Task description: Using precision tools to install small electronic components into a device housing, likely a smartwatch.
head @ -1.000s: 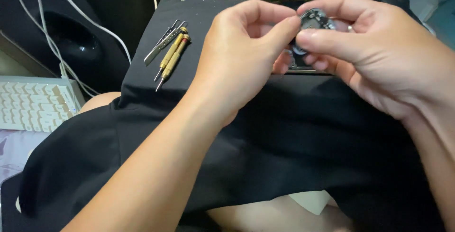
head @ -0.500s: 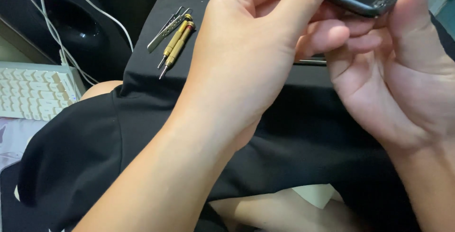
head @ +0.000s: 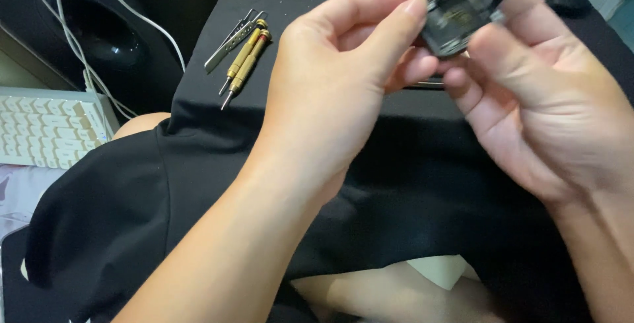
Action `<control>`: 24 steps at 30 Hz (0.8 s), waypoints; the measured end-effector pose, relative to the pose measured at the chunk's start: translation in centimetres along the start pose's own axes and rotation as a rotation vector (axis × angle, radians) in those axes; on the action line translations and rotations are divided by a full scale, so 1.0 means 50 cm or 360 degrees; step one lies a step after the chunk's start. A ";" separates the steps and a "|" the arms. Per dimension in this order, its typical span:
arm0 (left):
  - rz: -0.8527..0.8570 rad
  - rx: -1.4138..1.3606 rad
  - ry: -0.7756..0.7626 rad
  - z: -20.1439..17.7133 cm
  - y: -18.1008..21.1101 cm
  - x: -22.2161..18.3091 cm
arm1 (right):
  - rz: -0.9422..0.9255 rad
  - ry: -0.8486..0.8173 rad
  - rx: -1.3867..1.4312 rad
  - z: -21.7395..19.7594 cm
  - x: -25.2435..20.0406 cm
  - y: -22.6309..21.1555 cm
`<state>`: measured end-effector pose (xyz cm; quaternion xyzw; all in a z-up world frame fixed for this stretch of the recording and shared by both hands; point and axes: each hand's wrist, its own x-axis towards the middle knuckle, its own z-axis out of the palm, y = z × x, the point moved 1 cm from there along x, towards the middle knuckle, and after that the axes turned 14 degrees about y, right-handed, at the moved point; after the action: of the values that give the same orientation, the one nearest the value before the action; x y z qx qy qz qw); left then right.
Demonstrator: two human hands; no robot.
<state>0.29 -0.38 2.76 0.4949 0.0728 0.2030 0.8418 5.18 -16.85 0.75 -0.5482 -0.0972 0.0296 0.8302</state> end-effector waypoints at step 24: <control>0.0997 0.1385 -0.0013 -0.053 -0.025 0.049 | 0.0038 0.0069 -0.0810 -0.019 0.049 0.012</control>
<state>2.01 2.25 0.56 0.7970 -0.0043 0.3935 0.4581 7.79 -17.10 0.15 -0.7410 -0.0770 0.0023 0.6670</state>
